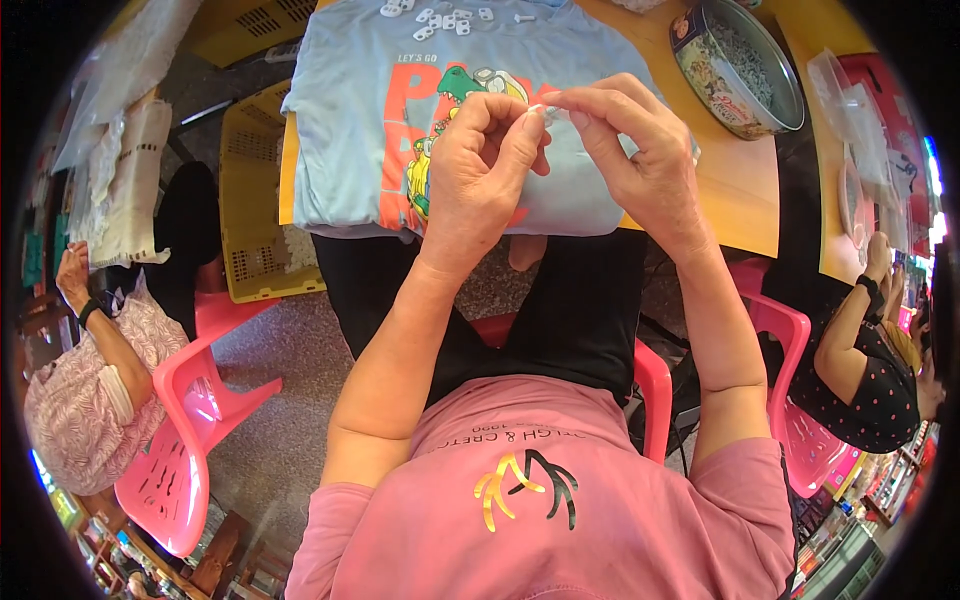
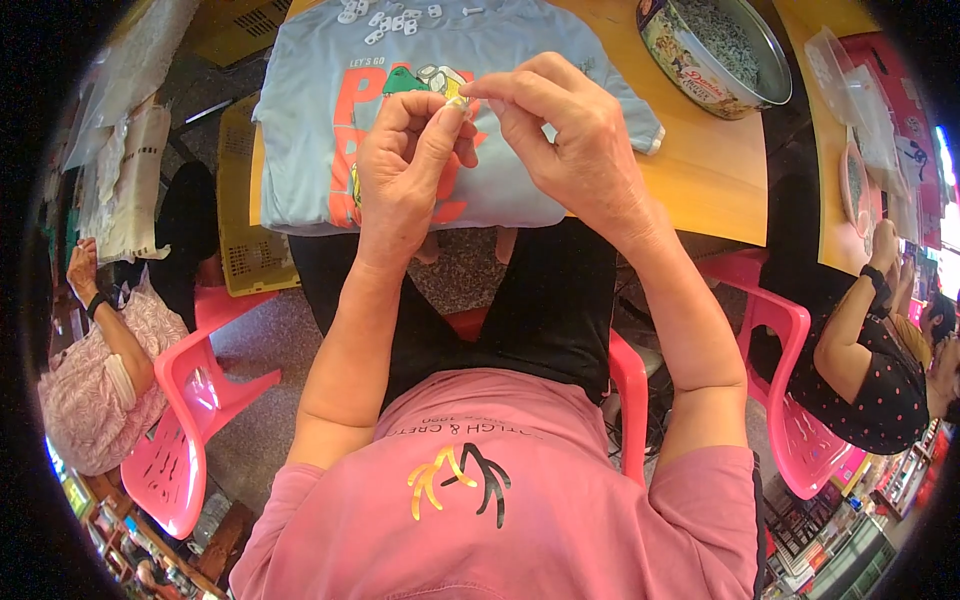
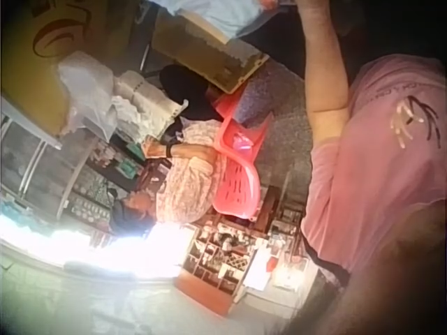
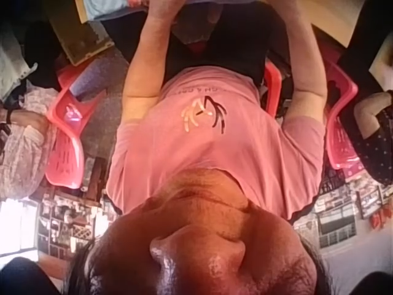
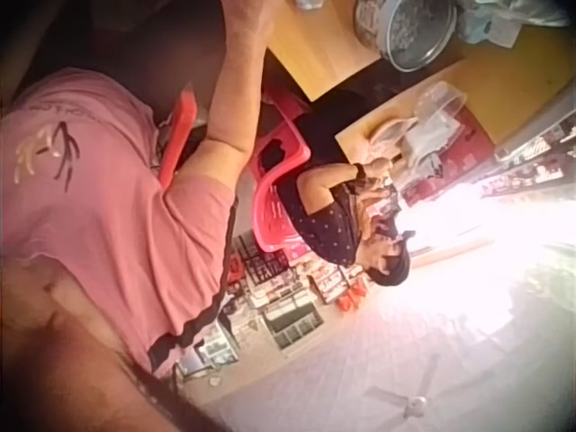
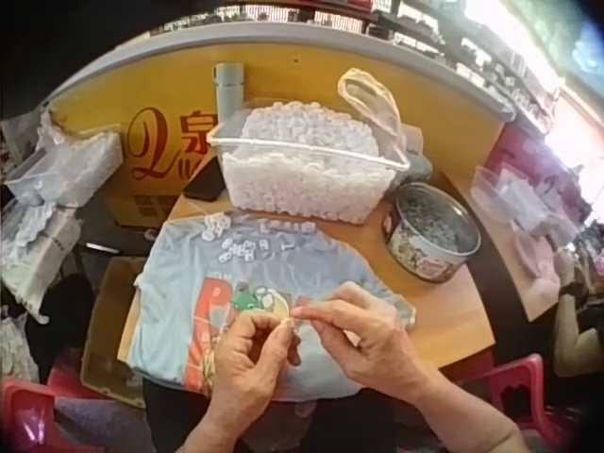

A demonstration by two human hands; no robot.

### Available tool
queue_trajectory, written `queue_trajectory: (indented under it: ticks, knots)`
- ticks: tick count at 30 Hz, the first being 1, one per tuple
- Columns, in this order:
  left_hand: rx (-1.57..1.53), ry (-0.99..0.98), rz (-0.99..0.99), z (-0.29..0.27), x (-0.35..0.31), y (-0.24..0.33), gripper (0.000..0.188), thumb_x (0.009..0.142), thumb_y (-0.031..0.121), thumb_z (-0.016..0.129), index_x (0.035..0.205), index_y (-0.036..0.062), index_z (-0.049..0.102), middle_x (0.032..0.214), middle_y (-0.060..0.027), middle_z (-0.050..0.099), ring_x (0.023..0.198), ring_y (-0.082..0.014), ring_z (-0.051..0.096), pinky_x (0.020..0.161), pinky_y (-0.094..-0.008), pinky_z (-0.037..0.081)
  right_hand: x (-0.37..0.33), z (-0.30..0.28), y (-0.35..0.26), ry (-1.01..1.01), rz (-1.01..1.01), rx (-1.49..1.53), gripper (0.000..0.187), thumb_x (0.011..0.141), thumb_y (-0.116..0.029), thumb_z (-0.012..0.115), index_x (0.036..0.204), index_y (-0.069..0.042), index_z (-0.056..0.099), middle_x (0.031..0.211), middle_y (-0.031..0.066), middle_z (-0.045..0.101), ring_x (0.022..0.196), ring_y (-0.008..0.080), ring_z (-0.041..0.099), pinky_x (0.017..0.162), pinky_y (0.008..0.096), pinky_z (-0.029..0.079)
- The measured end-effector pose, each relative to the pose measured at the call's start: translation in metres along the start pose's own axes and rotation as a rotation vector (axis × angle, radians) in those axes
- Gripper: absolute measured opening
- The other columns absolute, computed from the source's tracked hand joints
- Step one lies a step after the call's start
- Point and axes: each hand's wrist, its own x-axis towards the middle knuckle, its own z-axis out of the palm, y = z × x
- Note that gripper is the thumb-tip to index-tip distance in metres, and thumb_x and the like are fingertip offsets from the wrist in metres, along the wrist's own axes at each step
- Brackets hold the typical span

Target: Attaching small white plastic snaps or buttons to a light blue t-shirt at a workstation.

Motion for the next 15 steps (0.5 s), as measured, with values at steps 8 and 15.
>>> queue_trajectory:
  ticks: [8,15]
  knots:
    - [-0.013,0.008,-0.004,0.0011,-0.0005,0.0005,0.012,0.097,0.012,0.062,0.096,0.0011,0.057,0.082,-0.0038,0.064,0.07,-0.0078,0.06,0.066,-0.0222,0.049,-0.0027,0.0067,0.0013,0.116,0.169,0.207,0.022,0.093,-0.003,0.063,0.114,-0.002,0.069,0.09,0.0042,0.067,0.077,0.0117,0.063,0.069,0.0241,0.051]
    - [-0.018,0.001,0.024,0.0017,0.0005,-0.0042,0.012,0.097,0.012,0.062,0.096,0.0012,0.057,0.082,-0.004,0.064,0.069,-0.0077,0.06,0.065,-0.0225,0.049,-0.007,0.0042,0.0021,0.082,0.543,0.707,0.027,0.097,-0.015,0.063,0.117,0.003,0.066,0.095,0.0074,0.067,0.077,0.0108,0.064,0.076,0.0275,0.057]
